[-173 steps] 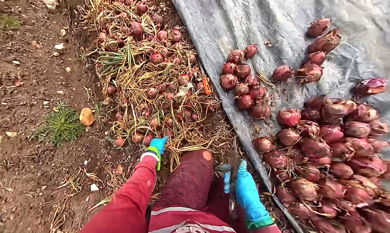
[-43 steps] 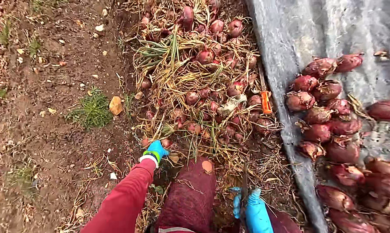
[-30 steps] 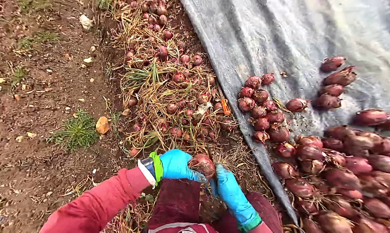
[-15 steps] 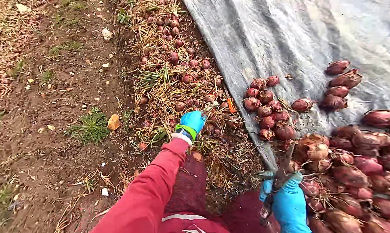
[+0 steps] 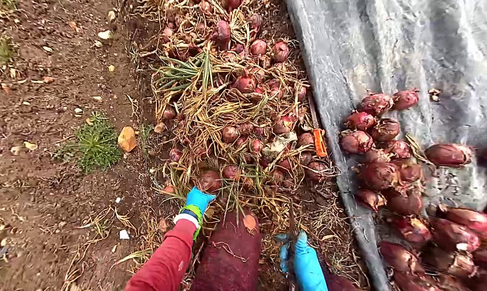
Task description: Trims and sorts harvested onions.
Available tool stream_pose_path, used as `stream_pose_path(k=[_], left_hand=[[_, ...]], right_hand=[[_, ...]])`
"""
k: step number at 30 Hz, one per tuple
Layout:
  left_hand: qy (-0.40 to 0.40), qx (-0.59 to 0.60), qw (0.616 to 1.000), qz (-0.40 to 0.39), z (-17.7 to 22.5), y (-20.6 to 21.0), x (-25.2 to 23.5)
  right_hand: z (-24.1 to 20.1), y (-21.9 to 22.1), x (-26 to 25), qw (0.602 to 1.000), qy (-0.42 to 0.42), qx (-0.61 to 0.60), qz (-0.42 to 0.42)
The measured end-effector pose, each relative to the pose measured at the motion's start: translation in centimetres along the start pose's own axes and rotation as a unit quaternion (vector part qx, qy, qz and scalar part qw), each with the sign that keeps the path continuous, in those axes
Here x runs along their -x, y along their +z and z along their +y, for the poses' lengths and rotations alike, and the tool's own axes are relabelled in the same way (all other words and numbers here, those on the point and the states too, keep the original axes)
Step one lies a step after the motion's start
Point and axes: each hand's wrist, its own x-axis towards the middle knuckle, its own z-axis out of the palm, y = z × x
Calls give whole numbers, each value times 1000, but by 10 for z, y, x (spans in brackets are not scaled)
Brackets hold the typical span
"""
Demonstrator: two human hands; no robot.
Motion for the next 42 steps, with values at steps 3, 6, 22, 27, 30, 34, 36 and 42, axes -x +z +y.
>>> stream_pose_path(k=[3,6,22,27,30,34,36,42], left_hand=[[20,-109,987,-114,-6,-22,37],[73,-42,996,-40,5,-23,57],[482,-81,835,-251,60,-84,214],[335,-127,805,-473,91,-83,213],[384,-349,842,-146,124,-90,208],[378,-265,887,-10,125,-67,211],[406,-323,853,-63,132,-45,248],[519,-411,696,-276,151,22,352]], right_hand=[[-12,5,-3,1000,-9,1,2],[-16,-1,1,999,-35,-2,10],[-40,-5,68,951,-236,-14,-200],[-74,-16,54,948,-288,109,-78],[-72,-25,40,971,-189,84,-119],[-42,-34,37,983,-99,75,-137],[-37,-47,40,966,-115,129,-190],[-20,-107,94,977,-188,30,-96]])
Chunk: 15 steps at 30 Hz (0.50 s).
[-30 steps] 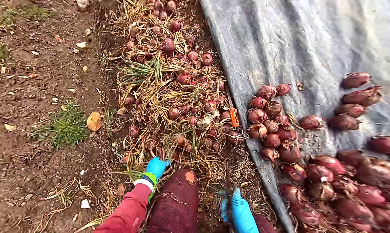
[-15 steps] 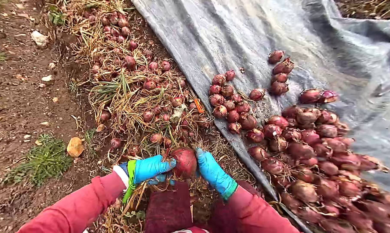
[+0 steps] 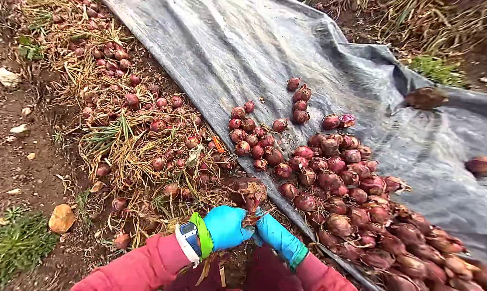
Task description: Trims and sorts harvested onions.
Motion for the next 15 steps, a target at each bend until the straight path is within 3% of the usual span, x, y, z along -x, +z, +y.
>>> stream_pose_path(k=[3,6,9,10,12,14,15], left_hand=[[24,-61,997,45,23,-14,-38],[-89,-91,978,164,3,-52,-80],[-110,38,956,268,-37,-61,-29],[-117,93,945,290,-54,-51,3],[-144,176,930,289,-116,12,64],[-128,91,950,270,-185,105,127],[-122,-16,968,221,-198,142,163]], right_hand=[[-12,-37,29,996,-27,32,82],[-7,-72,42,973,-38,26,225],[-12,-84,64,936,-69,-68,337],[-16,-79,67,936,-68,-77,336],[-6,-53,70,961,-49,-57,267],[10,-27,50,982,1,112,151],[14,-11,30,953,64,284,89]])
